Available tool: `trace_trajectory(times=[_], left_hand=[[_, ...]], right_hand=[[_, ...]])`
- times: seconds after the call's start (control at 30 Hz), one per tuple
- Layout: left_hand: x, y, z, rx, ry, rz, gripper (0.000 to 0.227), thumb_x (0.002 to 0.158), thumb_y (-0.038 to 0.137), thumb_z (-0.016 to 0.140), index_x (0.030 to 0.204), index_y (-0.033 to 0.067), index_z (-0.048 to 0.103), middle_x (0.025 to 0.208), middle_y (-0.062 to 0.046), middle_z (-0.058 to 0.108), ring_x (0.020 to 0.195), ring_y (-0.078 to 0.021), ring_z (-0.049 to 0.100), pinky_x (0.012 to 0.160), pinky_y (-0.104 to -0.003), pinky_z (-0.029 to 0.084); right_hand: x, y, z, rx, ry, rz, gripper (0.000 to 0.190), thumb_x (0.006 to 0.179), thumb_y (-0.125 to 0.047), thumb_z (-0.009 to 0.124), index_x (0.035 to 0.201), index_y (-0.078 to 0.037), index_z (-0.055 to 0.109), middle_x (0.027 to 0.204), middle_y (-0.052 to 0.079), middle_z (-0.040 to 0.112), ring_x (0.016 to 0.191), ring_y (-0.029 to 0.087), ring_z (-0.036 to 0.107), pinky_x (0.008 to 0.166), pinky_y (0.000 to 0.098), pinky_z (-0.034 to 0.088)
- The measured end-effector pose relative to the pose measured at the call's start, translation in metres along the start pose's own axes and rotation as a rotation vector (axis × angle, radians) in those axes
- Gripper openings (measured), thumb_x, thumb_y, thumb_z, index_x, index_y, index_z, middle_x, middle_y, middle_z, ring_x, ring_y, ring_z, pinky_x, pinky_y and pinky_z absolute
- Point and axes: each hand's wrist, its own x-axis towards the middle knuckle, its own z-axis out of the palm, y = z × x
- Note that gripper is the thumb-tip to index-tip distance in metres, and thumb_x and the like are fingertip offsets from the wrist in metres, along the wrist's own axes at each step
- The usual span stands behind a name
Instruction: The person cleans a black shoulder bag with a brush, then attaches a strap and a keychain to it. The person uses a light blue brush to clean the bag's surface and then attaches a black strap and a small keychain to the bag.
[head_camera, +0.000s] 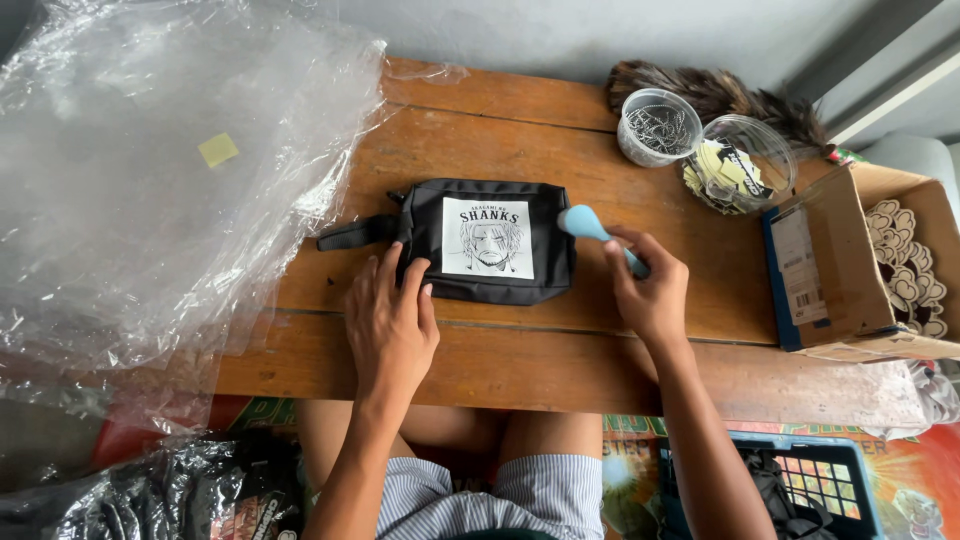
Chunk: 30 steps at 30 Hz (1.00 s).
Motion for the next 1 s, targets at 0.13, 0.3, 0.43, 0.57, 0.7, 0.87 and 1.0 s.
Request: trace_trajectory(times=[0.13,0.3,0.43,0.57,0.7,0.87,1.0], left_hand=[[0.002,0.005,0.002,0.022,0.078,0.069,0.031,0.092,0.014,0.066,0.123,0.0176,0.066,0.139,-0.014,0.061,0.128,-0.0422,0.057,0.099,-0.054,0.047],[0.006,0.062,0.032,-0.262,0.104,0.290,0.034,0.090,0.042,0.075,0.113,0.0167,0.072,0.126,-0.011,0.068,0.118,-0.0403,0.063,0.095,-0.052,0.048],[0.019,0.101,0.065,-0.251,-0.040,0.323,0.055,0.090,0.055,0.067,0.117,0.0075,0.071,0.128,-0.016,0.066,0.125,-0.0397,0.059,0.104,-0.058,0.043],[0.029,0.106,0.090,-0.201,-0.023,0.267,0.043,0.090,0.040,0.070,0.117,0.0067,0.072,0.116,-0.014,0.072,0.115,-0.0388,0.067,0.100,-0.059,0.048],[0.034,0.094,0.090,-0.289,0.088,0.166,0.023,0.096,0.030,0.063,0.106,0.0134,0.076,0.095,-0.004,0.077,0.101,-0.0271,0.075,0.104,-0.051,0.049],[0.059,0.082,0.049,-0.311,0.087,0.185,0.017,0.103,0.022,0.057,0.107,0.0131,0.071,0.088,-0.002,0.073,0.093,-0.0216,0.075,0.110,-0.053,0.039],[0.063,0.083,0.036,-0.408,0.041,0.203,0.018,0.108,0.020,0.052,0.113,0.0100,0.065,0.094,-0.004,0.070,0.096,-0.0232,0.072,0.113,-0.053,0.035]], right_hand=[[-0.012,0.013,0.002,-0.029,0.021,0.143,0.020,0.109,-0.025,0.059,0.109,-0.017,0.078,0.065,0.007,0.059,0.064,0.017,0.051,0.064,0.0373,0.045],[-0.020,0.030,0.009,-0.348,0.109,-0.133,0.014,0.112,-0.024,0.055,0.113,-0.017,0.067,0.070,0.011,0.062,0.068,0.038,0.066,0.062,0.0465,0.051],[-0.021,0.027,0.007,-0.365,0.107,-0.085,0.015,0.113,-0.027,0.048,0.116,-0.016,0.058,0.068,0.012,0.059,0.067,0.040,0.066,0.062,0.0507,0.051],[-0.019,0.032,0.002,-0.338,0.128,-0.025,0.015,0.113,-0.028,0.046,0.116,-0.015,0.052,0.065,0.011,0.057,0.065,0.042,0.065,0.062,0.0520,0.050],[-0.023,0.030,0.001,-0.215,0.178,-0.051,0.014,0.112,-0.028,0.043,0.114,-0.016,0.051,0.061,0.009,0.054,0.062,0.041,0.063,0.061,0.0490,0.050],[-0.027,0.029,0.003,0.100,0.131,-0.138,0.021,0.110,-0.025,0.038,0.108,-0.010,0.053,0.055,0.008,0.051,0.049,0.029,0.055,0.053,0.0371,0.045],[-0.032,0.028,0.004,0.249,0.061,-0.216,0.026,0.108,-0.026,0.035,0.102,-0.007,0.053,0.054,0.006,0.052,0.044,0.023,0.050,0.048,0.0337,0.043]])
